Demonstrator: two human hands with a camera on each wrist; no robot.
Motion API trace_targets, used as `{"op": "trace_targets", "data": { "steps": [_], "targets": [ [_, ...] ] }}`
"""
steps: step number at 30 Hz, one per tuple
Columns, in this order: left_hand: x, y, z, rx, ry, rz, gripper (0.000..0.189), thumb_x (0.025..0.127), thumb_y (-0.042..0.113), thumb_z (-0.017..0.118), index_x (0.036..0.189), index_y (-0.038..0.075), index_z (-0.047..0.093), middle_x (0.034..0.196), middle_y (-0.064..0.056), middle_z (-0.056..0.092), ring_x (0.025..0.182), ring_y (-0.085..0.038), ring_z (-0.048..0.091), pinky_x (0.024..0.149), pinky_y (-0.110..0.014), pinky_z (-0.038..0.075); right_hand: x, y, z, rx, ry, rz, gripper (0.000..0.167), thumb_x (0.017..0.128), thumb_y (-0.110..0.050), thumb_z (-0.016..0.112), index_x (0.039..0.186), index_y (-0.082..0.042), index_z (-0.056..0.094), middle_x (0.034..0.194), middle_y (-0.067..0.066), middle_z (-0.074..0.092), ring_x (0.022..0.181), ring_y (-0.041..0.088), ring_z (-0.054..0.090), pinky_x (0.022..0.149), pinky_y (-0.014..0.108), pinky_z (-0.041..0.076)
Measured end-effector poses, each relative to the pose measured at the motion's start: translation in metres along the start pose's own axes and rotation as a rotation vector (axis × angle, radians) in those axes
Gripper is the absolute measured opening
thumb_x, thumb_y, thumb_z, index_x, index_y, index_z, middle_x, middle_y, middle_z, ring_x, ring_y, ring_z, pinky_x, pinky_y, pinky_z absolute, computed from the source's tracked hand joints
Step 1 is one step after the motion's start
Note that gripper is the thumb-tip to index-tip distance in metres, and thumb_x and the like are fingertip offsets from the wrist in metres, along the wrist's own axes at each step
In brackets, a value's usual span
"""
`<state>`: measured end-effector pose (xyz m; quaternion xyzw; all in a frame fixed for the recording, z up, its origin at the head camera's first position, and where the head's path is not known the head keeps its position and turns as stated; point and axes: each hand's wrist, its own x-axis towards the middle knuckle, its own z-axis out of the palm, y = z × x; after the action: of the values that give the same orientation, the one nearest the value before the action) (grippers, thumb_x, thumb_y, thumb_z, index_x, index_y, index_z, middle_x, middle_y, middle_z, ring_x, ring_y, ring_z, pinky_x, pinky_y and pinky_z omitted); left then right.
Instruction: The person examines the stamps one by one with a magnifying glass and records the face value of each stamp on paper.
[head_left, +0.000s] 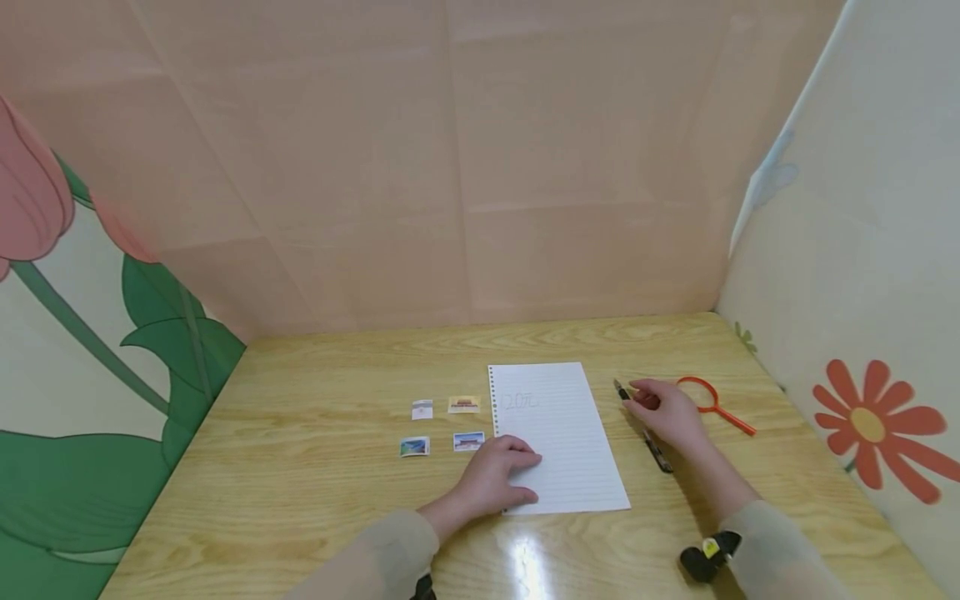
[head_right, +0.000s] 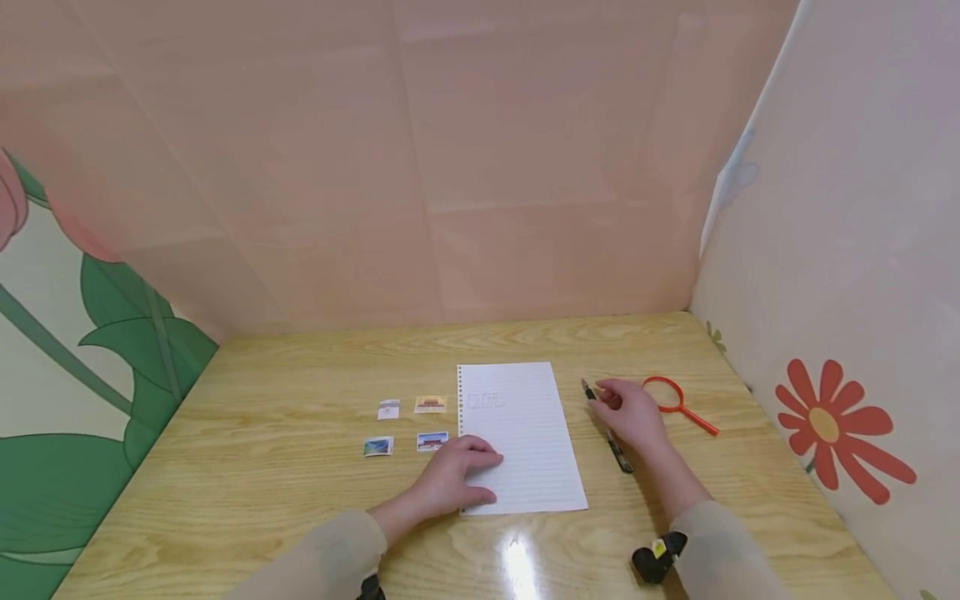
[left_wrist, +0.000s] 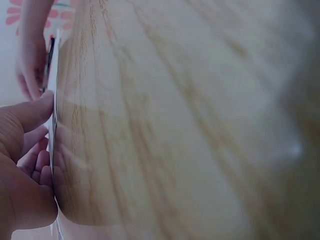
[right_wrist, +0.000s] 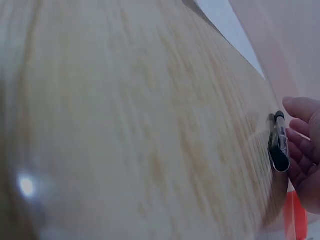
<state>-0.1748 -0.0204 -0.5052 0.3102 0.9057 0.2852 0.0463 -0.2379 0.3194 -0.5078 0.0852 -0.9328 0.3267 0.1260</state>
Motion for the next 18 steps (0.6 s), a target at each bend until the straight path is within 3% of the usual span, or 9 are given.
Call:
{"op": "trace_targets", "data": {
  "steps": [10, 18],
  "targets": [
    [0.0, 0.0003, -0.0003, -0.009, 0.004, -0.006, 0.055, 0.077, 0.03, 0.086, 0.127, 0.015, 0.069, 0.121, 0.006, 0.061, 0.114, -0.013, 0.052, 0.103, -0.029, 0.039, 0.0028, 0.0037, 0.002, -0.03, -0.068, 0.004, 0.051, 0.085, -0.025, 0.078, 0.123, 0.006, 0.064, 0.093, 0.013, 0.064, 0.082, 0.025, 0.057, 0.073, 0.04, 0.048],
    [0.0004, -0.0009, 0.0003, -0.022, 0.0, -0.008, 0.054, 0.078, 0.03, 0.086, 0.127, 0.016, 0.069, 0.12, 0.006, 0.061, 0.114, -0.012, 0.052, 0.102, -0.029, 0.039, 0.0033, 0.005, 0.0037, -0.035, -0.057, -0.028, 0.047, 0.084, -0.023, 0.08, 0.119, 0.006, 0.067, 0.092, 0.012, 0.063, 0.082, 0.024, 0.055, 0.071, 0.038, 0.047]
  ]
}}
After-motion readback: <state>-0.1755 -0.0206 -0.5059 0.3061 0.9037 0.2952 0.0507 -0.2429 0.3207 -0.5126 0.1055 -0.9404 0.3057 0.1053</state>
